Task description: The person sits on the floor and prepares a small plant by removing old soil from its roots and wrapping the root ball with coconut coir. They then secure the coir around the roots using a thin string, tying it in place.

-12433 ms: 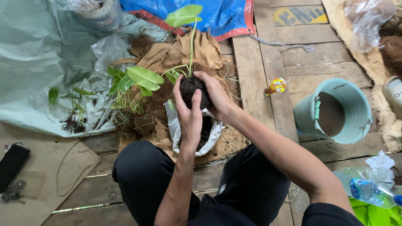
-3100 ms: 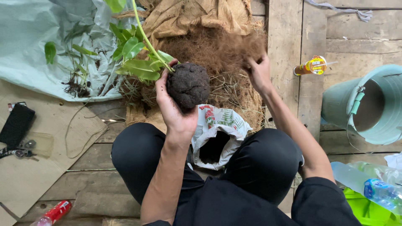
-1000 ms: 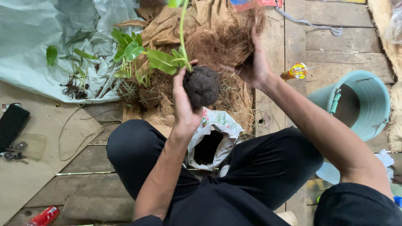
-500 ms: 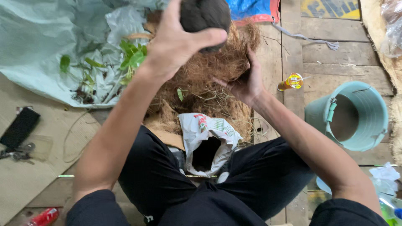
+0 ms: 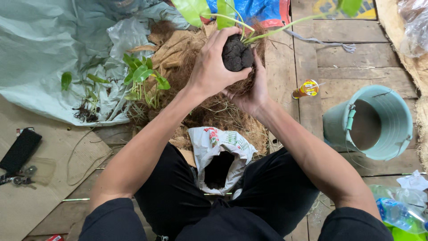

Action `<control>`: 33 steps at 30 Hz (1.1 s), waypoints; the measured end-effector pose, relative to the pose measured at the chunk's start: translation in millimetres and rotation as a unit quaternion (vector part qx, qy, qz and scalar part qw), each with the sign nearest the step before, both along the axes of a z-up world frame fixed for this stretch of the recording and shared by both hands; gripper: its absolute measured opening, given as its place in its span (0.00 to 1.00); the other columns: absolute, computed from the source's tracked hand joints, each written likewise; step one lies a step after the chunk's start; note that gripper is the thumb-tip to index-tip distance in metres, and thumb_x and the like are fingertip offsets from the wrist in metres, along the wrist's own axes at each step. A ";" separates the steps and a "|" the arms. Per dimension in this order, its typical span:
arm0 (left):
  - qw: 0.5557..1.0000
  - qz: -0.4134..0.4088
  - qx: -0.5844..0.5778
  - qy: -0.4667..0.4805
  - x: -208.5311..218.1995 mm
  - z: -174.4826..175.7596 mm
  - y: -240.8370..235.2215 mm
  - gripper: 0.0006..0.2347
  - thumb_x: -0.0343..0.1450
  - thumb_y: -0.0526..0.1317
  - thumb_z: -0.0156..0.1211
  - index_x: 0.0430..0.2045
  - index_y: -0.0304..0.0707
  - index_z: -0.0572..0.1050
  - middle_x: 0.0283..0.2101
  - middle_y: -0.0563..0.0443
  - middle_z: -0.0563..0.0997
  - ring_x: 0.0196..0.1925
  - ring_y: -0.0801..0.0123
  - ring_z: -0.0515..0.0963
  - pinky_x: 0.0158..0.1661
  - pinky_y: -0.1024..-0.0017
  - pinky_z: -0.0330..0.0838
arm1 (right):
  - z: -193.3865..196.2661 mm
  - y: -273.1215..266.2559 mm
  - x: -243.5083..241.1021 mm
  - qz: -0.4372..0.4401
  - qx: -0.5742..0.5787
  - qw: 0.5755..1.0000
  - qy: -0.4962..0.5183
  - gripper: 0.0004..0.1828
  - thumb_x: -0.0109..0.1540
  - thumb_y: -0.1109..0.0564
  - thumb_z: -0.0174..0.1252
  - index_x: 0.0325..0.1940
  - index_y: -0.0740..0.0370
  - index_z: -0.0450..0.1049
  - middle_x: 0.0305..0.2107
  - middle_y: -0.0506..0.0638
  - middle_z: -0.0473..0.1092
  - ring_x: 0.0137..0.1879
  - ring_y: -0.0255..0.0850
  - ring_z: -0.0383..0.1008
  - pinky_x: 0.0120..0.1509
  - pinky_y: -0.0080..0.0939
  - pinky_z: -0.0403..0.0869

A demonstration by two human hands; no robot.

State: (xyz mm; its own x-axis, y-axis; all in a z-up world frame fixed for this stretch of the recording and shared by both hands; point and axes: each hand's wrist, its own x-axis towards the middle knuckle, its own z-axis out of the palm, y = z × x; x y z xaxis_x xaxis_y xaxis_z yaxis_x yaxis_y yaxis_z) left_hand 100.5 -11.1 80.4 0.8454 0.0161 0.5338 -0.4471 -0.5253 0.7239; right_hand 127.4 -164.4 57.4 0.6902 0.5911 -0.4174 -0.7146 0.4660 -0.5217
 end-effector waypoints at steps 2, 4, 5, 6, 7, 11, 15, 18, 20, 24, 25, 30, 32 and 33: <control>1.000 0.010 0.011 -0.001 3.7 0.8 1.4 0.32 0.60 0.44 0.81 0.56 0.39 0.69 0.53 0.45 0.78 0.56 0.55 0.80 0.59 0.57 0.74 | -3.1 0.2 1.9 0.001 -0.002 1.000 0.006 0.35 0.65 0.27 0.41 0.67 0.45 0.68 0.61 0.48 0.70 0.66 0.45 0.73 0.70 0.60 0.72; 0.996 0.049 0.070 -0.030 6.7 2.6 2.7 0.32 0.58 0.49 0.80 0.54 0.40 0.70 0.51 0.45 0.80 0.56 0.52 0.80 0.58 0.52 0.72 | -8.2 -1.1 5.4 0.001 0.002 1.000 0.018 0.34 0.65 0.27 0.42 0.67 0.45 0.68 0.61 0.48 0.71 0.66 0.45 0.73 0.70 0.60 0.72; 0.987 0.084 0.123 -0.058 7.5 3.3 3.4 0.33 0.57 0.52 0.80 0.52 0.40 0.71 0.50 0.45 0.80 0.57 0.49 0.78 0.57 0.48 0.69 | -11.4 -2.2 7.7 0.006 0.005 1.000 0.017 0.34 0.66 0.27 0.42 0.67 0.46 0.69 0.61 0.48 0.71 0.65 0.45 0.73 0.70 0.59 0.73; 0.974 0.118 0.175 -0.085 7.4 3.4 4.0 0.34 0.55 0.55 0.80 0.51 0.40 0.72 0.49 0.45 0.80 0.57 0.45 0.77 0.55 0.45 0.67 | -15.3 -4.0 9.2 0.011 0.009 1.000 0.016 0.34 0.66 0.27 0.43 0.68 0.47 0.69 0.61 0.48 0.71 0.65 0.45 0.73 0.70 0.58 0.73; 0.967 0.125 0.199 -0.098 7.3 3.0 4.6 0.34 0.55 0.58 0.78 0.50 0.39 0.73 0.48 0.44 0.81 0.56 0.45 0.77 0.53 0.44 0.66 | -19.6 -5.3 10.9 0.016 0.012 1.000 0.015 0.34 0.67 0.27 0.43 0.68 0.47 0.69 0.61 0.48 0.71 0.65 0.44 0.74 0.70 0.57 0.73; 0.970 0.107 0.195 -0.099 10.0 -3.7 16.6 0.25 0.64 0.60 0.70 0.42 0.39 0.80 0.43 0.45 0.82 0.49 0.52 0.78 0.50 0.48 0.67 | -38.6 -9.0 17.1 -0.003 -0.063 0.998 0.009 0.33 0.66 0.28 0.46 0.67 0.48 0.68 0.57 0.47 0.71 0.58 0.41 0.75 0.60 0.52 0.74; 0.981 0.127 -0.073 -0.126 23.8 -11.0 58.5 0.17 0.77 0.52 0.52 0.30 0.40 0.82 0.31 0.55 0.84 0.33 0.73 0.82 0.40 0.67 0.73 | -48.2 -12.9 34.3 -0.015 0.007 0.998 0.066 0.38 0.65 0.28 0.48 0.67 0.57 0.69 0.55 0.58 0.73 0.55 0.48 0.76 0.57 0.51 0.80; 0.929 0.185 -0.313 -0.071 19.7 -23.7 86.4 0.20 0.77 0.54 0.45 0.34 0.36 0.80 0.31 0.52 0.82 0.32 0.70 0.79 0.35 0.75 0.71 | -48.1 -21.3 44.8 -0.034 0.012 0.995 0.089 0.41 0.63 0.27 0.48 0.67 0.57 0.69 0.56 0.58 0.73 0.56 0.50 0.76 0.57 0.52 0.82; 0.883 0.186 -0.427 0.051 17.9 -38.4 81.6 0.20 0.74 0.55 0.46 0.40 0.37 0.77 0.38 0.46 0.80 0.37 0.65 0.78 0.35 0.71 0.74 | -45.8 -23.6 47.1 -0.042 0.022 0.995 0.086 0.41 0.62 0.26 0.48 0.68 0.57 0.69 0.57 0.57 0.72 0.57 0.50 0.76 0.58 0.52 0.82; 0.843 0.115 -0.413 0.325 5.7 -79.3 28.4 0.34 0.70 0.65 0.39 0.67 0.45 0.61 0.71 0.44 0.59 0.70 0.53 0.56 0.58 0.48 0.59 | -34.8 -16.5 42.7 -0.024 -0.002 0.998 0.064 0.41 0.63 0.26 0.47 0.68 0.56 0.69 0.57 0.56 0.71 0.57 0.49 0.74 0.59 0.51 0.80; 0.835 0.098 -0.424 0.338 6.2 -87.6 16.6 0.37 0.73 0.67 0.36 0.76 0.48 0.50 0.79 0.49 0.47 0.78 0.54 0.44 0.66 0.40 0.44 | -31.9 -12.9 39.6 -0.012 -0.017 0.998 0.055 0.41 0.64 0.26 0.47 0.68 0.56 0.69 0.56 0.56 0.71 0.56 0.48 0.74 0.59 0.51 0.80; 0.861 0.080 -0.453 0.218 23.2 -110.0 -11.6 0.37 0.73 0.64 0.39 0.73 0.37 0.54 0.78 0.44 0.52 0.80 0.60 0.48 0.74 0.59 0.40 | -27.1 5.0 23.4 0.044 -0.150 0.986 -0.053 0.42 0.62 0.25 0.37 0.70 0.51 0.65 0.60 0.54 0.71 0.63 0.47 0.71 0.64 0.58 0.72; 0.849 0.106 -0.481 0.192 28.3 -112.2 -15.7 0.37 0.73 0.64 0.41 0.72 0.35 0.57 0.78 0.43 0.56 0.80 0.61 0.51 0.74 0.60 0.42 | -31.9 12.5 23.7 0.048 -0.156 0.983 -0.089 0.42 0.64 0.27 0.34 0.72 0.53 0.62 0.62 0.53 0.69 0.66 0.47 0.70 0.70 0.57 0.67; 0.833 0.118 -0.507 0.188 30.2 -112.5 -16.9 0.37 0.72 0.64 0.43 0.71 0.35 0.58 0.77 0.43 0.57 0.79 0.60 0.53 0.73 0.61 0.43 | -35.8 15.9 24.8 0.048 -0.146 0.980 -0.122 0.42 0.65 0.28 0.34 0.74 0.55 0.60 0.64 0.54 0.68 0.68 0.47 0.69 0.73 0.55 0.65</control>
State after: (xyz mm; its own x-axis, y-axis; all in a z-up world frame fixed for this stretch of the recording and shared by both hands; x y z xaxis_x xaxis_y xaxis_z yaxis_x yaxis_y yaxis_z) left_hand 130.8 -28.0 -32.1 0.8596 0.4862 -0.1572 -0.0595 0.4007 0.9143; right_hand 152.2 -148.5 21.7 0.7381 0.5373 -0.4080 -0.5847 0.2078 -0.7842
